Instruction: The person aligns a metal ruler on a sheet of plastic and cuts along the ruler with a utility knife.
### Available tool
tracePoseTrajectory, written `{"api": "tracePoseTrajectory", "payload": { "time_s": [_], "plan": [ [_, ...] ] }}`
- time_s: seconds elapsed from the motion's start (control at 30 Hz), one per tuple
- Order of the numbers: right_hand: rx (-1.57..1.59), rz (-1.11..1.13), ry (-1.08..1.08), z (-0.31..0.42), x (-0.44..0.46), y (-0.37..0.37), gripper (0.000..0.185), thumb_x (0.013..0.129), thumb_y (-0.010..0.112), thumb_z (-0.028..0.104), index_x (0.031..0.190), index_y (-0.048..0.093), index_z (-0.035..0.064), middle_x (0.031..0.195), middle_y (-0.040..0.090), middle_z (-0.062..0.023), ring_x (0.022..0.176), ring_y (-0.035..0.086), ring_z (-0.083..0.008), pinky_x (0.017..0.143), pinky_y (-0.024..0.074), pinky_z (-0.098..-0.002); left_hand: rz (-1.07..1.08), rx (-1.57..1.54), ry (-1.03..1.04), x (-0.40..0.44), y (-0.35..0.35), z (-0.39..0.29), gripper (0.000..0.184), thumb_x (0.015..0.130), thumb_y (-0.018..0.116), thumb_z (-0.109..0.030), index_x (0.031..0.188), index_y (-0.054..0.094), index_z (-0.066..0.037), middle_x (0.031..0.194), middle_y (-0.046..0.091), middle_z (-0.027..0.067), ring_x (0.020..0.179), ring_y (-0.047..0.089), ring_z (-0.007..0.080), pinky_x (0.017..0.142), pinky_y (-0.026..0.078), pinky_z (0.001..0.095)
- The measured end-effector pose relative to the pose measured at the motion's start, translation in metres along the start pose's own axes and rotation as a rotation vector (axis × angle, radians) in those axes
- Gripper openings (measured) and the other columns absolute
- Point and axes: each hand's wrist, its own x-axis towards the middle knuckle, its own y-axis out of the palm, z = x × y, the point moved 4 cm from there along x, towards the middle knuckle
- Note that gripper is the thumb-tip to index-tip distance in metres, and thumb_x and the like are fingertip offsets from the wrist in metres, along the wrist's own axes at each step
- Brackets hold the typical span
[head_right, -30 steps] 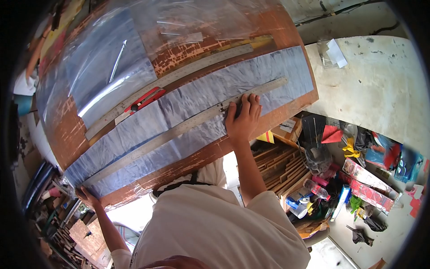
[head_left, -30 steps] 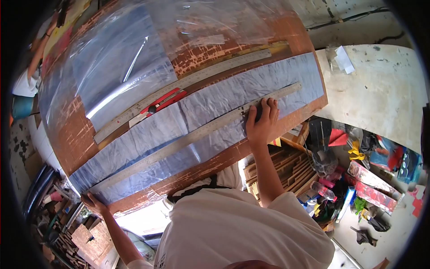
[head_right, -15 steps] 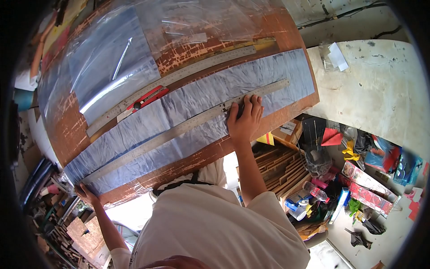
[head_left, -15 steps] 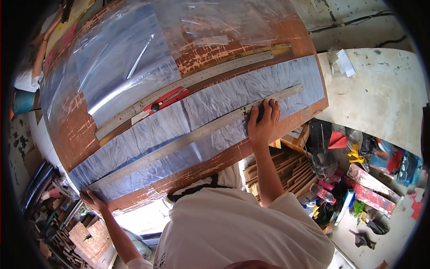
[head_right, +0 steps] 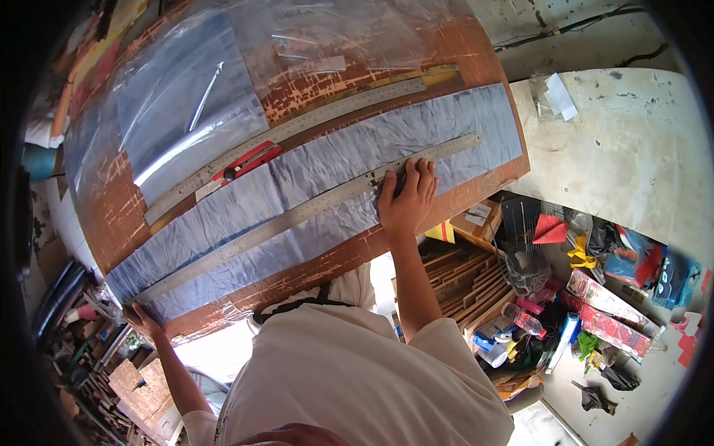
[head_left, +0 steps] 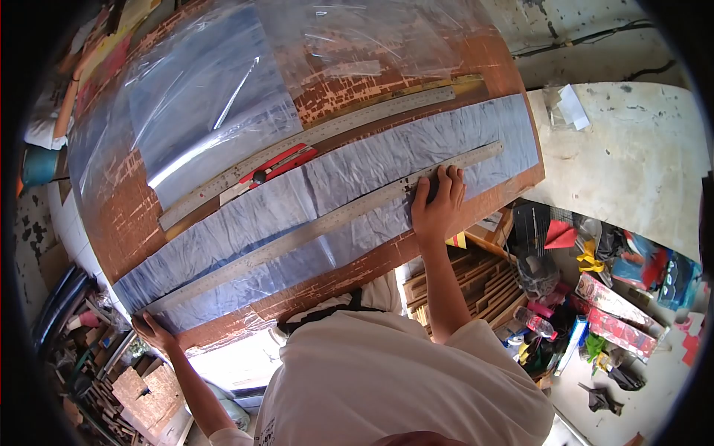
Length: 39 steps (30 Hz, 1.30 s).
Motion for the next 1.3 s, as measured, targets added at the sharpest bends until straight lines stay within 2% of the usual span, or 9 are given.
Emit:
{"api": "tracePoseTrajectory", "payload": {
  "time_s": [0.43,0.6,0.8,0.93,1.0,1.07,1.1,1.17,1.3],
  "plan": [
    [0.036,-0.005,-0.008,-0.001,0.000,0.000,0.043,0.094,0.065,0.029,0.127,0.063,0.0016,0.137,0.057,-0.0248,0.136,0.046,-0.0466,0.114,0.0321,-0.0585,-0.009,-0.014,0.018,-0.001,0.002,0.003,0.073,0.101,0.050,-0.057,0.149,0.046,-0.002,0.152,0.045,0.0236,0.140,0.041,0.0409,0.118,0.031,0.0509],
    [0.053,-0.023,-0.039,0.000,0.000,0.001,0.040,0.095,0.065,0.027,0.125,0.063,-0.0003,0.134,0.058,-0.0265,0.133,0.048,-0.0480,0.111,0.0350,-0.0583,-0.001,-0.053,-0.028,-0.007,-0.002,-0.013,0.080,0.101,0.050,-0.058,0.149,0.043,0.005,0.152,0.043,0.0285,0.142,0.039,0.0442,0.119,0.030,0.0494],
    [0.071,-0.006,-0.081,0.005,0.000,-0.003,0.040,0.098,0.063,0.025,0.124,0.061,-0.0046,0.132,0.058,-0.0296,0.131,0.048,-0.0499,0.110,0.0366,-0.0577,-0.004,-0.177,0.000,-0.007,-0.003,-0.007,0.069,0.100,0.060,-0.048,0.147,0.046,0.001,0.147,0.049,0.0256,0.137,0.044,0.0433,0.116,0.033,0.0490],
    [0.053,-0.001,-0.085,0.001,-0.001,-0.002,0.040,0.099,0.062,0.026,0.124,0.063,-0.0050,0.134,0.057,-0.0287,0.132,0.048,-0.0489,0.110,0.0370,-0.0577,0.086,-0.226,-0.073,-0.002,-0.003,0.002,0.072,0.097,0.065,-0.044,0.147,0.043,0.004,0.150,0.044,0.0262,0.138,0.042,0.0427,0.116,0.032,0.0488],
    [0.024,-0.004,-0.074,0.003,-0.001,-0.002,0.040,0.099,0.062,0.026,0.125,0.063,-0.0051,0.134,0.057,-0.0290,0.132,0.048,-0.0491,0.110,0.0373,-0.0574,0.108,-0.302,-0.039,0.011,0.007,0.029,0.075,0.090,0.075,-0.040,0.143,0.046,0.003,0.142,0.049,0.0238,0.132,0.046,0.0401,0.113,0.036,0.0483],
    [0.004,0.017,-0.093,-0.001,-0.001,0.000,0.042,0.100,0.061,0.027,0.127,0.062,-0.0047,0.134,0.056,-0.0291,0.132,0.048,-0.0493,0.110,0.0383,-0.0573,0.142,-0.213,-0.036,0.021,0.010,0.042,0.078,0.083,0.084,-0.036,0.141,0.048,0.002,0.137,0.051,0.0236,0.128,0.049,0.0389,0.110,0.039,0.0480],
    [0.003,0.015,-0.084,-0.002,-0.001,0.001,0.042,0.100,0.061,0.027,0.127,0.062,-0.0044,0.134,0.056,-0.0287,0.132,0.048,-0.0490,0.109,0.0390,-0.0571,0.123,-0.208,-0.052,0.025,0.009,0.045,0.078,0.083,0.084,-0.036,0.141,0.048,0.002,0.137,0.051,0.0236,0.128,0.049,0.0389,0.110,0.039,0.0480],
    [-0.004,0.022,-0.076,-0.004,-0.002,0.001,0.041,0.100,0.061,0.028,0.127,0.062,-0.0035,0.136,0.056,-0.0277,0.132,0.048,-0.0475,0.109,0.0404,-0.0565,0.211,-0.264,-0.146,0.033,0.011,0.051,0.083,0.074,0.091,-0.034,0.138,0.051,0.001,0.132,0.053,0.0235,0.124,0.051,0.0384,0.108,0.042,0.0482],
    [-0.003,0.034,-0.054,-0.007,-0.002,0.003,0.042,0.100,0.061,0.030,0.127,0.062,-0.0030,0.137,0.056,-0.0279,0.134,0.048,-0.0463,0.110,0.0401,-0.0555,0.289,-0.221,-0.156,0.046,0.013,0.060,0.088,0.069,0.094,-0.034,0.137,0.051,0.000,0.131,0.053,0.0242,0.123,0.052,0.0384,0.107,0.043,0.0482]
  ]
}}
